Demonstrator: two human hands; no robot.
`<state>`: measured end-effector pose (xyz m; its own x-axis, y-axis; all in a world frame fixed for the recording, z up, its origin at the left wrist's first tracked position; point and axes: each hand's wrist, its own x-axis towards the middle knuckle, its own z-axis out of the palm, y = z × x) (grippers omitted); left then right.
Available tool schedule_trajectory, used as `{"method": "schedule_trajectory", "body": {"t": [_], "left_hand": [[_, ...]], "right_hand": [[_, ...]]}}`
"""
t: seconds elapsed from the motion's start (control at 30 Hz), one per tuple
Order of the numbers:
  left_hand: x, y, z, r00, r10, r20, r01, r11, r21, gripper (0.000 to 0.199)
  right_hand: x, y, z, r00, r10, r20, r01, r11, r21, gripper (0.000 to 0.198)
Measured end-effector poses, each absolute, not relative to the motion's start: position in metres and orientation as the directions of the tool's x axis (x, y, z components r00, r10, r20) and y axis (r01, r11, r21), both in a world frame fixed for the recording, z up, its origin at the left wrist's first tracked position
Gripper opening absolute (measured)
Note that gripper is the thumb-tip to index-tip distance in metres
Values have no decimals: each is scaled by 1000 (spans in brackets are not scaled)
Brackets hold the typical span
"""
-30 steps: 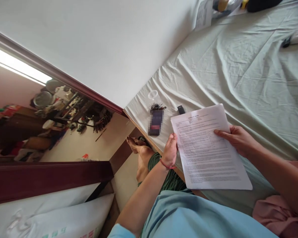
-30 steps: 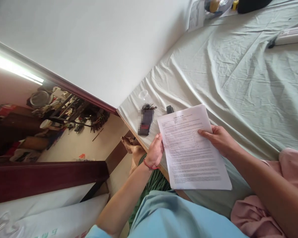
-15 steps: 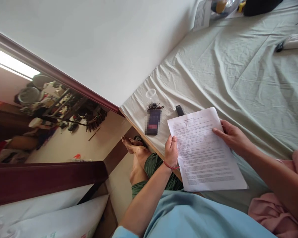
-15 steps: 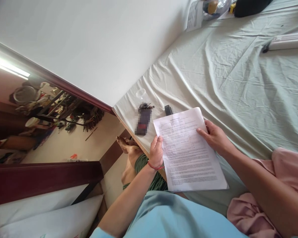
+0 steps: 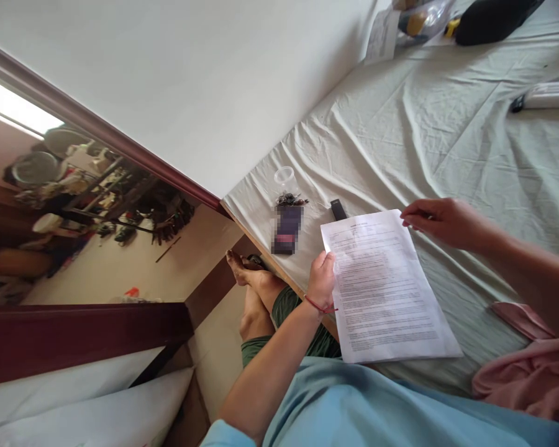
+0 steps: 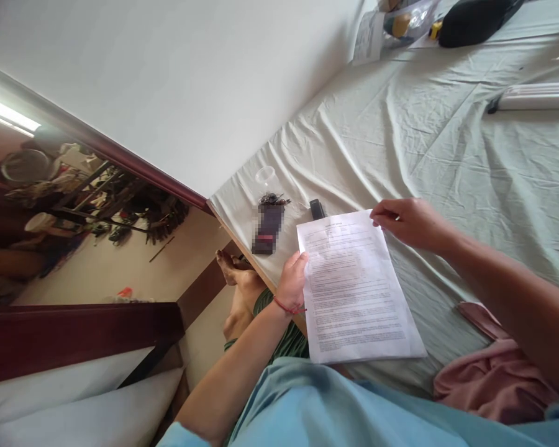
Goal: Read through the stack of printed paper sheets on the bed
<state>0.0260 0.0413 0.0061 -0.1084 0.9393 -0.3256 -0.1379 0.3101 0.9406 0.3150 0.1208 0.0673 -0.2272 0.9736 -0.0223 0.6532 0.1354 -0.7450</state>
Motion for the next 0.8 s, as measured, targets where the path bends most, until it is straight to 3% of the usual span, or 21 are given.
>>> {"method": "schedule_trajectory", "body": {"t": [0.17, 0.27, 0.37, 0.6, 0.8], "left_hand": [[43, 30, 2, -125, 953, -275, -103, 264, 959, 40], [51, 23, -2, -132, 975, -180, -34, 177, 984, 45], [56, 18, -3, -118, 983, -138, 11, 140, 990, 48], [64, 15, -4, -107, 976, -189, -81, 181, 980, 53], [65, 11, -6, -117, 968, -224, -107, 212, 971, 54]], "right_hand": [[290, 153, 80, -318, 941, 116, 668, 309, -677, 25], [266, 155, 78, -442, 862, 247, 623, 494, -606, 39], [246, 146, 76, -561, 785, 262, 617, 608, -500, 46], [229, 126, 71, -641, 759, 111, 696, 636, -332, 38], [224, 125, 63, -552, 829, 93, 722, 531, -443, 39]]}}
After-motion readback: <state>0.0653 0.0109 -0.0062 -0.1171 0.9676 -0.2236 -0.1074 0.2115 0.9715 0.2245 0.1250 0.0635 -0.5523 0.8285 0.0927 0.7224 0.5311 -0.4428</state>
